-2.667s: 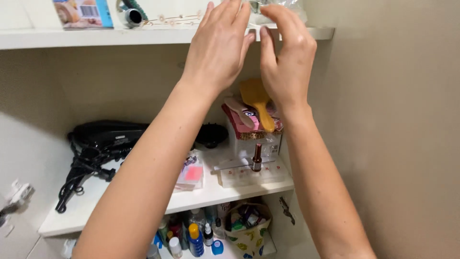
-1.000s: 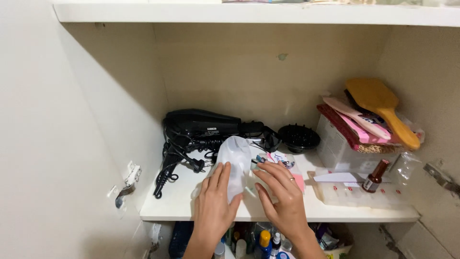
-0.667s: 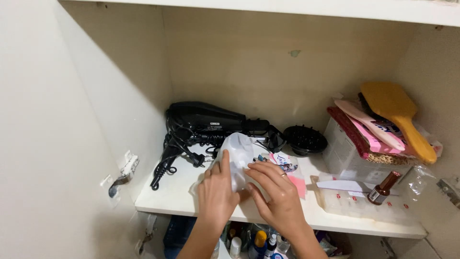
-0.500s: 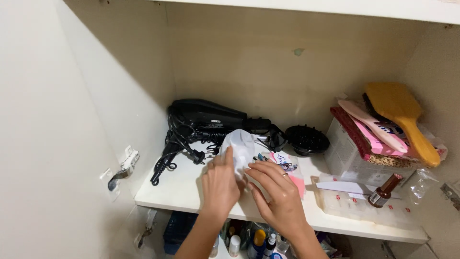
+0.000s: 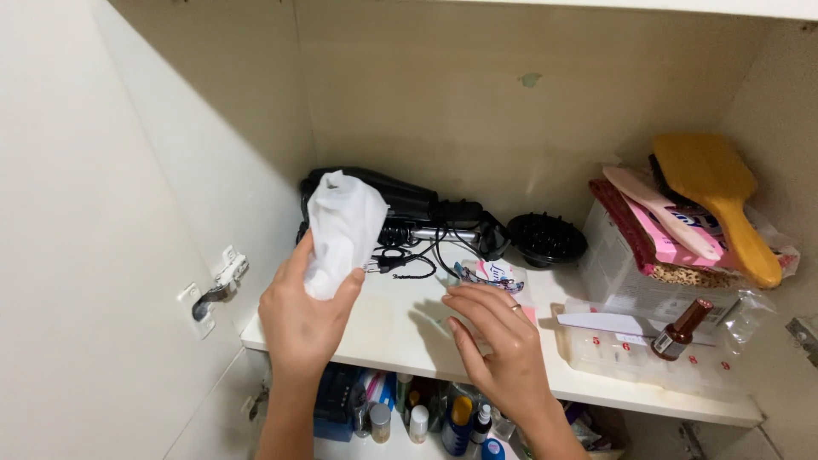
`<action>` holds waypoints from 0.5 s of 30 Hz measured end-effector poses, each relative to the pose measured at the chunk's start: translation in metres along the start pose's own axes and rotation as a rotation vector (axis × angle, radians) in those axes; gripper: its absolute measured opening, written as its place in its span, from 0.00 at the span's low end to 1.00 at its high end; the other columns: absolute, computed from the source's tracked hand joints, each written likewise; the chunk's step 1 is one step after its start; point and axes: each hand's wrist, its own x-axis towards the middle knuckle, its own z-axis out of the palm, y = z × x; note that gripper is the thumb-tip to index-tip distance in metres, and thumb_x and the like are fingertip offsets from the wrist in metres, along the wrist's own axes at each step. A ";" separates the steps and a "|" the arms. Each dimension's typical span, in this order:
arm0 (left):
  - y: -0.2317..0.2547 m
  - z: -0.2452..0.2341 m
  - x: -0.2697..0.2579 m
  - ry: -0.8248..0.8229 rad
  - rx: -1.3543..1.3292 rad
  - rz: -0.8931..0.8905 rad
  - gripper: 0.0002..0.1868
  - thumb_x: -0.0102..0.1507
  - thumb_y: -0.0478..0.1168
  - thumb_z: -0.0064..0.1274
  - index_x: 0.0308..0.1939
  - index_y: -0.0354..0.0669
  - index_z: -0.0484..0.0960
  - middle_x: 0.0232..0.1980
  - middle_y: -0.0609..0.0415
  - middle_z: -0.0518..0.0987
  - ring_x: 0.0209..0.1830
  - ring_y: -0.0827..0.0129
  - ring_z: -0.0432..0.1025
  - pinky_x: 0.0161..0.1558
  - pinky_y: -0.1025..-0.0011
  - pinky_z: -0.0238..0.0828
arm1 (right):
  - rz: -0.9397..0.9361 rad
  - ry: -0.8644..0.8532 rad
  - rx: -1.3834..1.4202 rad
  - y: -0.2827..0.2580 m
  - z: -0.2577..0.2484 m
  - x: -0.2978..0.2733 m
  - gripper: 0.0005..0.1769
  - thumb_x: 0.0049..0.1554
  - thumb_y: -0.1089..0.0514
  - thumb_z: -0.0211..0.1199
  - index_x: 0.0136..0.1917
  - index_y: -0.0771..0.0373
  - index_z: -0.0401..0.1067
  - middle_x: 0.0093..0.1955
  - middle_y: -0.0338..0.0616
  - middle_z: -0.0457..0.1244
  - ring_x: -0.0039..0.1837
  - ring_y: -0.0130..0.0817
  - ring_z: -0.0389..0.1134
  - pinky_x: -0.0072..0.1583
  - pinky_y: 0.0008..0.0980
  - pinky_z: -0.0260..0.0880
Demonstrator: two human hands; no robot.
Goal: Organizing various items including toilet paper, paper towels, toiletries, and hair tools inside a bathroom cabinet.
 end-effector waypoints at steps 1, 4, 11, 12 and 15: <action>0.001 -0.002 0.000 -0.006 0.002 -0.036 0.40 0.51 0.48 0.69 0.64 0.36 0.77 0.56 0.35 0.81 0.55 0.46 0.78 0.55 0.55 0.73 | 0.002 -0.017 0.020 0.000 0.001 0.001 0.15 0.51 0.67 0.67 0.54 0.66 0.77 0.56 0.48 0.70 0.62 0.46 0.71 0.63 0.41 0.71; -0.003 -0.004 -0.002 -0.009 0.011 -0.070 0.40 0.50 0.48 0.69 0.64 0.37 0.77 0.56 0.36 0.81 0.55 0.46 0.77 0.55 0.55 0.72 | -0.003 -0.118 0.020 -0.004 0.018 0.012 0.16 0.51 0.68 0.65 0.55 0.67 0.76 0.58 0.50 0.70 0.63 0.48 0.70 0.63 0.42 0.71; -0.014 0.013 -0.010 -0.042 0.070 -0.004 0.39 0.51 0.50 0.68 0.64 0.38 0.77 0.56 0.37 0.81 0.54 0.44 0.76 0.55 0.53 0.71 | 0.116 -0.562 -0.303 0.037 0.100 0.036 0.20 0.50 0.71 0.59 0.58 0.68 0.73 0.62 0.54 0.65 0.66 0.52 0.65 0.63 0.45 0.68; -0.014 0.016 -0.011 -0.042 0.065 -0.001 0.39 0.51 0.50 0.68 0.64 0.38 0.77 0.56 0.37 0.81 0.54 0.44 0.76 0.55 0.53 0.71 | 0.117 -0.559 -0.308 0.041 0.106 0.036 0.20 0.50 0.71 0.59 0.58 0.68 0.73 0.62 0.54 0.65 0.66 0.52 0.65 0.63 0.45 0.68; -0.019 0.024 -0.011 -0.070 0.066 0.007 0.40 0.50 0.49 0.69 0.64 0.39 0.77 0.56 0.37 0.80 0.53 0.43 0.76 0.54 0.53 0.71 | 0.211 -0.672 -0.426 0.055 0.124 0.039 0.22 0.50 0.69 0.59 0.59 0.67 0.71 0.63 0.54 0.65 0.67 0.52 0.64 0.64 0.45 0.68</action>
